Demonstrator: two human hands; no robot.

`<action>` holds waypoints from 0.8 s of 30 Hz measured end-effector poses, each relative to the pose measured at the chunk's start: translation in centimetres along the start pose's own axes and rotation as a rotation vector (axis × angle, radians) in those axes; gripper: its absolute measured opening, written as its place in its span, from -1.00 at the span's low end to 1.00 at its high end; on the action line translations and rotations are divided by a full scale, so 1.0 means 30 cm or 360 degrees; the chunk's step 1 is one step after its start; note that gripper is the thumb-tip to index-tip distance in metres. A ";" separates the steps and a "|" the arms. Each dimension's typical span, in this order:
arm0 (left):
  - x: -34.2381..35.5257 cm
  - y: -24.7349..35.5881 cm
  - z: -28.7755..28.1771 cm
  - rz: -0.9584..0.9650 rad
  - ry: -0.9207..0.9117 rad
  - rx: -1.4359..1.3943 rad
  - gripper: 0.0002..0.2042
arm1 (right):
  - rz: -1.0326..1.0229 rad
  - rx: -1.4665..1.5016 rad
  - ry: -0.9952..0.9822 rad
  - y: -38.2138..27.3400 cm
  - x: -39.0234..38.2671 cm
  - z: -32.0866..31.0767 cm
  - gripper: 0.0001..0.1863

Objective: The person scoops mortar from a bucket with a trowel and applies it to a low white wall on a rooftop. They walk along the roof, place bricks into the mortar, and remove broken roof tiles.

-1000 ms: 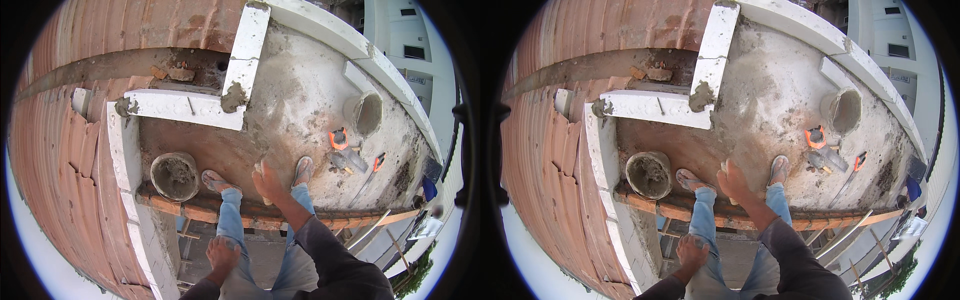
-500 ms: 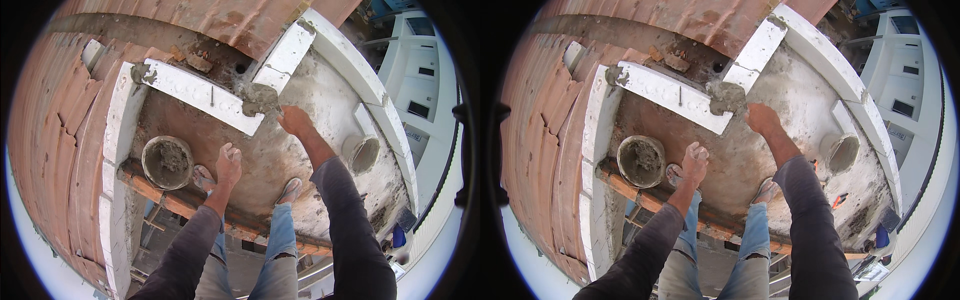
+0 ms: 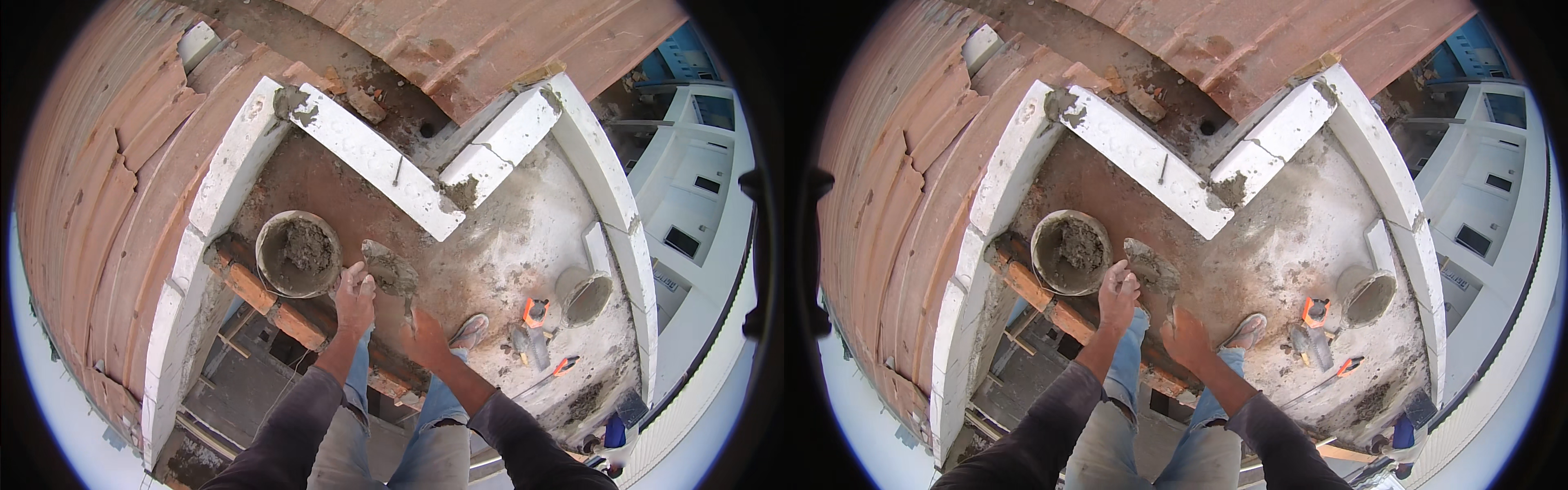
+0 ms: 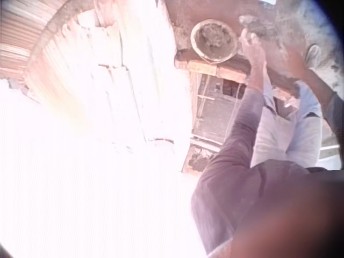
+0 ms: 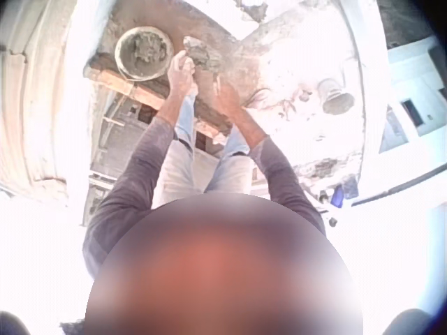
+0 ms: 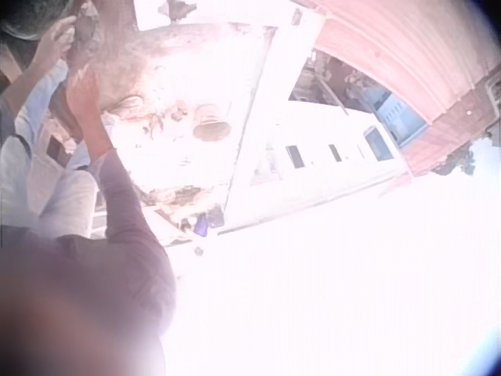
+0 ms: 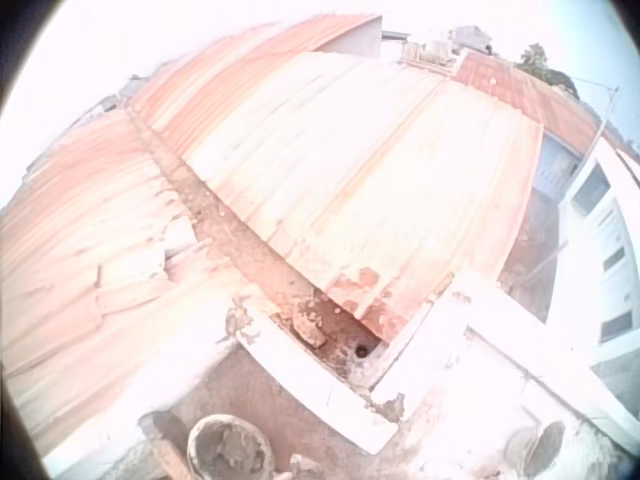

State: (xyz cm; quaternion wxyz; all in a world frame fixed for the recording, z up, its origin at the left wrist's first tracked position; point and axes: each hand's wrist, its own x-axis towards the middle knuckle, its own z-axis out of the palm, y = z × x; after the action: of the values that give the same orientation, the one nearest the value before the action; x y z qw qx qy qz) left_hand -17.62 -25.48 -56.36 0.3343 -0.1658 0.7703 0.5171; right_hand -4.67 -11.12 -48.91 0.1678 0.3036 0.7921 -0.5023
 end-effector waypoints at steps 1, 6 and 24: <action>-0.024 -0.016 -0.121 0.0018 0.0023 -0.0077 -0.61 | -0.0030 0.0082 0.0010 -0.054 -0.040 0.054 -0.60; 0.049 -0.078 -0.590 -0.0538 0.0538 0.0736 -0.49 | 0.0016 -0.0209 -0.0250 -0.238 0.107 0.281 -0.57; 0.319 -0.134 -0.693 -0.0325 0.0549 -0.0028 -0.68 | 0.0220 -0.1214 -0.0896 -0.523 0.643 0.711 -0.54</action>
State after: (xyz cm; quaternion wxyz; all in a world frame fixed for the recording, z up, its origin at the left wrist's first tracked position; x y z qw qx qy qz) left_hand -29.26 -45.13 -60.65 0.2467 -0.3320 0.7908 0.4513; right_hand -30.34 -29.11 -58.41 0.5084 0.1245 0.8215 -0.2261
